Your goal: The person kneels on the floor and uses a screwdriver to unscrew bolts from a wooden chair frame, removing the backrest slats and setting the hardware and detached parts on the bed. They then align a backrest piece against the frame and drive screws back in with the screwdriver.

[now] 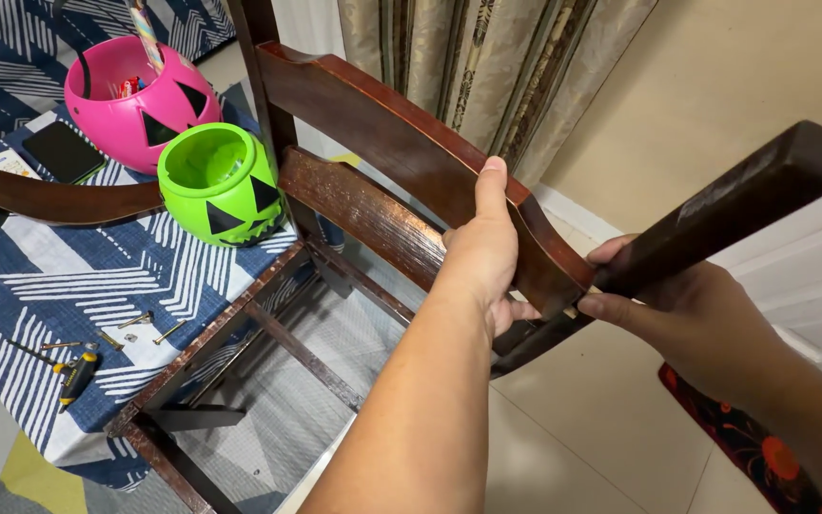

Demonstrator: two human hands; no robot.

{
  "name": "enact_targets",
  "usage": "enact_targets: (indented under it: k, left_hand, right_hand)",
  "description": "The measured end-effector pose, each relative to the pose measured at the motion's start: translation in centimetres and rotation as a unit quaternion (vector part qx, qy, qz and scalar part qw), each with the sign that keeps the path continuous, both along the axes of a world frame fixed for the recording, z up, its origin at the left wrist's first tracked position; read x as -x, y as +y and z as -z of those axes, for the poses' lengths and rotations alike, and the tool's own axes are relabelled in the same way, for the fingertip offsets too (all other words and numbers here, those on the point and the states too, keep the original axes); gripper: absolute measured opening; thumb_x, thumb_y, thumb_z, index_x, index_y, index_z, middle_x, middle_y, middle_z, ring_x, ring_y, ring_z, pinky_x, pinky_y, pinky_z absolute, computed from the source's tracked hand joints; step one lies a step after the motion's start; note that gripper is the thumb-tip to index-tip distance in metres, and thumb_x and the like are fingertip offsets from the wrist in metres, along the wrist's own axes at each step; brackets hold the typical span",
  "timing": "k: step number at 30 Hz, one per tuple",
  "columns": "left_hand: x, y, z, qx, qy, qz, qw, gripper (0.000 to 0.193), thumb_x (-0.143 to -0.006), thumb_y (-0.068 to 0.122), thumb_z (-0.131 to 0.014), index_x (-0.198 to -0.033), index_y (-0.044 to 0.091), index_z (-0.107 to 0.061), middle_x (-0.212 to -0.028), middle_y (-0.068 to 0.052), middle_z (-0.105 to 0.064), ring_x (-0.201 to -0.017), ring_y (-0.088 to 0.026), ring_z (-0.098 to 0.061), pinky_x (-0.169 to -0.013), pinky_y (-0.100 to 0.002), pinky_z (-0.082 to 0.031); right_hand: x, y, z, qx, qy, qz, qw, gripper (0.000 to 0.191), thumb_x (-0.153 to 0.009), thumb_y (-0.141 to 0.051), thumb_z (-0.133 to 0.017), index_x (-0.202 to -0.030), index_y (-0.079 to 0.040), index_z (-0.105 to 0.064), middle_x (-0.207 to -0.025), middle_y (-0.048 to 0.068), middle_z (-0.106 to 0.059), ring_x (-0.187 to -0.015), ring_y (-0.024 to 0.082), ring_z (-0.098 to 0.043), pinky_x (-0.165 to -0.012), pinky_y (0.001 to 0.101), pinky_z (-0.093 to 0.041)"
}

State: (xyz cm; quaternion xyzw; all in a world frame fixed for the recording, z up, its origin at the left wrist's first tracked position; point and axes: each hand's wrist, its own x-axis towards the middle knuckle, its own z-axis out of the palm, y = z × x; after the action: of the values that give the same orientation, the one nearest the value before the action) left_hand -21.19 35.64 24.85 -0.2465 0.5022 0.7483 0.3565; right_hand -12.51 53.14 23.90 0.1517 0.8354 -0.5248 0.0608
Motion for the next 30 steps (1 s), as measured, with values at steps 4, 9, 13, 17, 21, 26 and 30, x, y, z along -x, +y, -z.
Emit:
enact_targets:
  k: [4,9,13,17,21,26,30]
  left_hand:
    - [0.2,0.0,0.1,0.001,-0.003,-0.008,1.000,0.103,-0.080,0.078,-0.044,-0.152,0.006,-0.027,-0.144,-0.016,-0.053,-0.113,-0.036,-0.067,-0.086,-0.065,-0.056]
    - [0.2,0.3,0.0,-0.012,-0.012,-0.021,1.000,0.107,-0.082,0.080,-0.046,-0.152,0.003,-0.020,-0.141,-0.019,-0.057,-0.112,-0.038,-0.070,-0.086,-0.064,-0.058]
    - [0.2,0.3,-0.1,0.002,-0.016,-0.018,1.000,0.109,-0.081,0.078,-0.044,-0.154,0.003,-0.014,-0.143,-0.018,-0.054,-0.115,-0.038,-0.069,-0.089,-0.064,-0.057]
    - [0.3,0.4,-0.2,-0.018,-0.024,-0.036,0.999,0.109,-0.082,0.076,-0.046,-0.154,0.003,-0.013,-0.145,-0.020,-0.052,-0.119,-0.041,-0.066,-0.092,-0.070,-0.052]
    - [0.3,0.5,-0.2,-0.023,-0.027,-0.045,0.998,0.108,-0.081,0.075,-0.048,-0.155,0.005,-0.014,-0.148,-0.020,-0.049,-0.122,-0.043,-0.063,-0.096,-0.074,-0.049]
    - [0.3,0.6,-0.2,-0.014,-0.027,-0.047,0.998,0.109,-0.080,0.076,-0.049,-0.155,0.006,-0.013,-0.148,-0.019,-0.049,-0.123,-0.044,-0.063,-0.096,-0.075,-0.048]
    - [0.3,0.6,-0.1,-0.016,-0.028,-0.046,0.998,0.109,-0.080,0.076,-0.048,-0.154,0.005,-0.015,-0.145,-0.020,-0.053,-0.119,-0.043,-0.066,-0.093,-0.073,-0.050]
  right_hand:
    - [-0.2,-0.1,0.5,-0.033,0.014,0.019,0.999,0.038,-0.079,-0.008,-0.076,-0.116,-0.004,-0.066,-0.107,0.005,-0.075,-0.101,0.015,-0.071,-0.090,0.0335,-0.056]
    - [-0.3,0.2,0.9,-0.024,0.047,0.008,0.999,0.037,-0.079,-0.007,-0.076,-0.114,-0.003,-0.066,-0.107,0.005,-0.074,-0.098,0.014,-0.071,-0.087,0.0329,-0.058]
    - [-0.4,0.6,1.4,-0.027,0.055,0.014,0.998,0.034,-0.079,-0.005,-0.077,-0.112,-0.001,-0.066,-0.107,0.005,-0.072,-0.098,0.014,-0.070,-0.087,0.0331,-0.058]
    - [-0.2,1.1,1.7,-0.004,0.068,-0.008,0.998,0.034,-0.080,-0.003,-0.076,-0.112,0.000,-0.066,-0.112,0.005,-0.071,-0.102,0.014,-0.069,-0.089,0.0332,-0.058]
    - [-0.5,1.4,1.6,0.035,0.063,-0.014,0.997,0.041,-0.081,-0.004,-0.074,-0.120,-0.001,-0.062,-0.117,0.005,-0.070,-0.104,0.015,-0.069,-0.091,0.0338,-0.057]
    - [-0.8,1.1,1.4,0.028,0.035,0.001,0.999,0.045,-0.082,-0.006,-0.072,-0.126,-0.002,-0.062,-0.112,0.007,-0.071,-0.105,0.015,-0.069,-0.093,0.0333,-0.057]
    - [-1.2,0.6,1.5,0.014,0.053,0.013,0.998,0.046,-0.084,-0.008,-0.071,-0.129,-0.003,-0.059,-0.112,0.007,-0.072,-0.107,0.013,-0.069,-0.095,0.0310,-0.055]
